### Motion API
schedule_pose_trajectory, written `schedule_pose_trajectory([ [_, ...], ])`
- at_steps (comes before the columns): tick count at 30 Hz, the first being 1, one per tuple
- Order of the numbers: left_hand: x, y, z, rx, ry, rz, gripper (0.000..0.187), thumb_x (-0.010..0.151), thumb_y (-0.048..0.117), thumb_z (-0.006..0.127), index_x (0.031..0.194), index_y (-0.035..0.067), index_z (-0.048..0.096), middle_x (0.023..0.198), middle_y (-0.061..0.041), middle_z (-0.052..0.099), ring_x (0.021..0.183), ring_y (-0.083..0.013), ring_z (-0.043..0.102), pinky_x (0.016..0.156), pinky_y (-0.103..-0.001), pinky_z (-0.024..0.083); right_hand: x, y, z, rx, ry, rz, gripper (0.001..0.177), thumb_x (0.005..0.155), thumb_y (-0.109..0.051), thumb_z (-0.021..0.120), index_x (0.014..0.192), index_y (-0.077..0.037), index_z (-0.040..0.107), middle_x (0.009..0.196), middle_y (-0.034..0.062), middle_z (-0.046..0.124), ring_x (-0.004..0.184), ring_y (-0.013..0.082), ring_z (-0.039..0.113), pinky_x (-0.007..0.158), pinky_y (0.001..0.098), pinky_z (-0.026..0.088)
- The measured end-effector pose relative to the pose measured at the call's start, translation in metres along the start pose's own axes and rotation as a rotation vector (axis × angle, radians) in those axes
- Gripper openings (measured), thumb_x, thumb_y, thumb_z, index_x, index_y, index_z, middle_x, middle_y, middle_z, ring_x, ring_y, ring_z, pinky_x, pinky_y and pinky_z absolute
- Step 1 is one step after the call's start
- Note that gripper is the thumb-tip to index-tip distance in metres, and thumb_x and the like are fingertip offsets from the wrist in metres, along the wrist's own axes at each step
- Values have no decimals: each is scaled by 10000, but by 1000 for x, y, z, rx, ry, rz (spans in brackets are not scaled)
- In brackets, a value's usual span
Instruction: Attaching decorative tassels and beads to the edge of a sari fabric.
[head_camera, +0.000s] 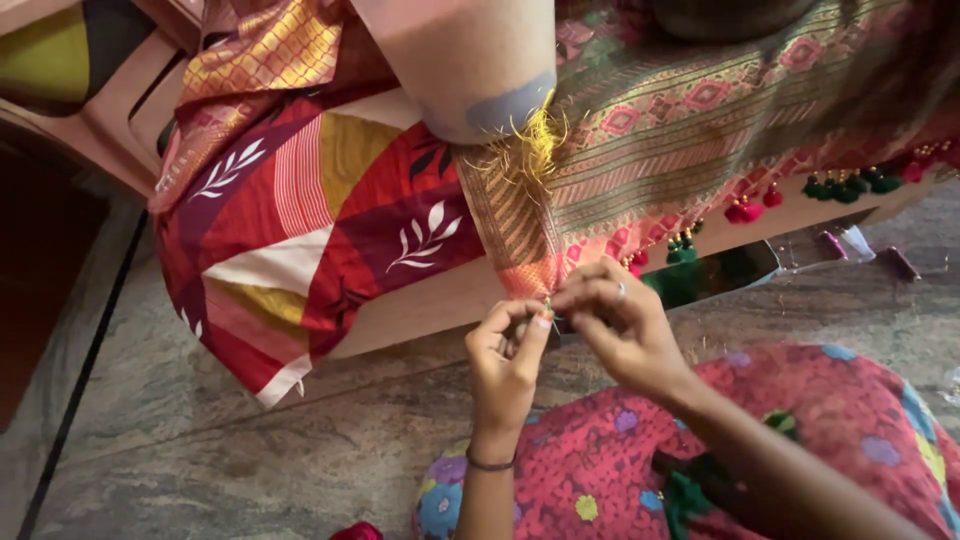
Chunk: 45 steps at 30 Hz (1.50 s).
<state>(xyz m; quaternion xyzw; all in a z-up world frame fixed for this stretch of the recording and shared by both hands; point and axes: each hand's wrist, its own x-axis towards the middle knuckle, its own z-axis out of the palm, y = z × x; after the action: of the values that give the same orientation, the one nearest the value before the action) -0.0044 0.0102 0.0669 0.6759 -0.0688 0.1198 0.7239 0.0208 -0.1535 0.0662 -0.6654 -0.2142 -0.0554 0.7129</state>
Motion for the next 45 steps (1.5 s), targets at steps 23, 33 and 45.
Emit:
schedule_pose_trajectory([
  [23, -28, 10, -1, 364, 263, 74, 92, 944, 85, 685, 907, 3, 667, 776, 13, 656, 650, -34, 573, 562, -228, 464, -28, 19, 38, 999, 427, 477, 63, 942, 5, 585, 911, 59, 592, 1053, 130, 639, 1114, 323, 674, 1065, 442, 536],
  [33, -26, -5, -5, -4, 71, -107, 120, 1003, 104, 650, 925, 13, 653, 782, 56, 597, 674, -3, 484, 574, -200, 386, -31, -11, 21, -199, 227, 68, 62, 895, 14, 663, 957, 7, 666, 1023, 72, 597, 870, 234, 680, 730, 340, 593],
  [45, -14, 53, 7, 359, -57, 156, 535, 1121, 393, 349, 963, 48, 725, 652, -35, 561, 567, -91, 547, 541, -307, 410, -15, -15, -17, -1202, -167, -1184, 254, 814, -32, 751, 1056, 43, 734, 1260, 124, 643, 1132, 262, 619, 834, 362, 569],
])
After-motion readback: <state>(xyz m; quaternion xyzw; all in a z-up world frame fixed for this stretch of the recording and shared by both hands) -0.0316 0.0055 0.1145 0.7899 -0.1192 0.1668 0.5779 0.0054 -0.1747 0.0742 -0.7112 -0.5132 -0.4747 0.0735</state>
